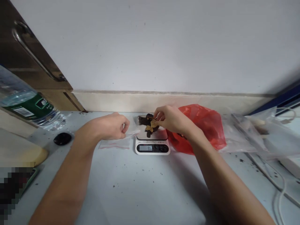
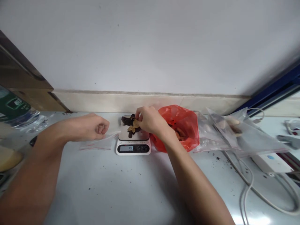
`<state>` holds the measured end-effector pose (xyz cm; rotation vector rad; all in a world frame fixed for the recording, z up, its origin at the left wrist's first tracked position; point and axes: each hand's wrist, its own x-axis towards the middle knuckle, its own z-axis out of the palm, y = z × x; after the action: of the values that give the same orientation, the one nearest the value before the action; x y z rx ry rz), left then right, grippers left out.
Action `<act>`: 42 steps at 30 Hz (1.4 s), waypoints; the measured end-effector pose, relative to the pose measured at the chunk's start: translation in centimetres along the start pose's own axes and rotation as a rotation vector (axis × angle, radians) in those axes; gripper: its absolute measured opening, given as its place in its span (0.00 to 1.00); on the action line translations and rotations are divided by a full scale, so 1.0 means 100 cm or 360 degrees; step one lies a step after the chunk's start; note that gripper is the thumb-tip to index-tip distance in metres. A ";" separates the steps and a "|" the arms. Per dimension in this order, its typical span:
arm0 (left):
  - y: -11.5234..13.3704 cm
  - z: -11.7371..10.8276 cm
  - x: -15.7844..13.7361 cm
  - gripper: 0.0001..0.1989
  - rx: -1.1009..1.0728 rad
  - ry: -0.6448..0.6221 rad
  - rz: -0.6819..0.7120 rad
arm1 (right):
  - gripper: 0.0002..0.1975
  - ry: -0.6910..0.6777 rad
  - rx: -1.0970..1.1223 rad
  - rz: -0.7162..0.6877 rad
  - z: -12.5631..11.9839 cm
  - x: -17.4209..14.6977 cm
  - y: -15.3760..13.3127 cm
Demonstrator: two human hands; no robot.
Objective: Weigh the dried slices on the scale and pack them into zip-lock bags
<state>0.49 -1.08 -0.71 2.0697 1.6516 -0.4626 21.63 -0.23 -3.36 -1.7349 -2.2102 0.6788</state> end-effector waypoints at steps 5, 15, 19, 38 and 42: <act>-0.002 0.002 0.002 0.07 -0.0008 0.0001 0.0055 | 0.11 -0.0215 -0.0177 -0.0276 0.004 -0.004 -0.006; -0.002 0.002 0.001 0.06 0.0043 -0.0018 0.0024 | 0.15 -0.0479 -0.0303 -0.0591 0.024 0.003 -0.001; -0.001 0.001 -0.002 0.06 0.0036 -0.0011 0.0039 | 0.12 -0.0551 -0.0288 -0.0593 0.021 0.003 -0.001; 0.000 0.001 -0.001 0.06 0.0023 -0.0068 0.0008 | 0.06 -0.0405 -0.0100 -0.0461 -0.024 -0.019 0.000; 0.001 0.001 -0.002 0.06 0.0026 -0.0052 0.0004 | 0.09 -0.0179 -0.0369 -0.0121 -0.052 -0.038 0.023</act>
<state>0.54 -1.29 -0.66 2.0646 1.6313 -0.5083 27.00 -2.44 0.28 -1.7443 -2.5046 0.5326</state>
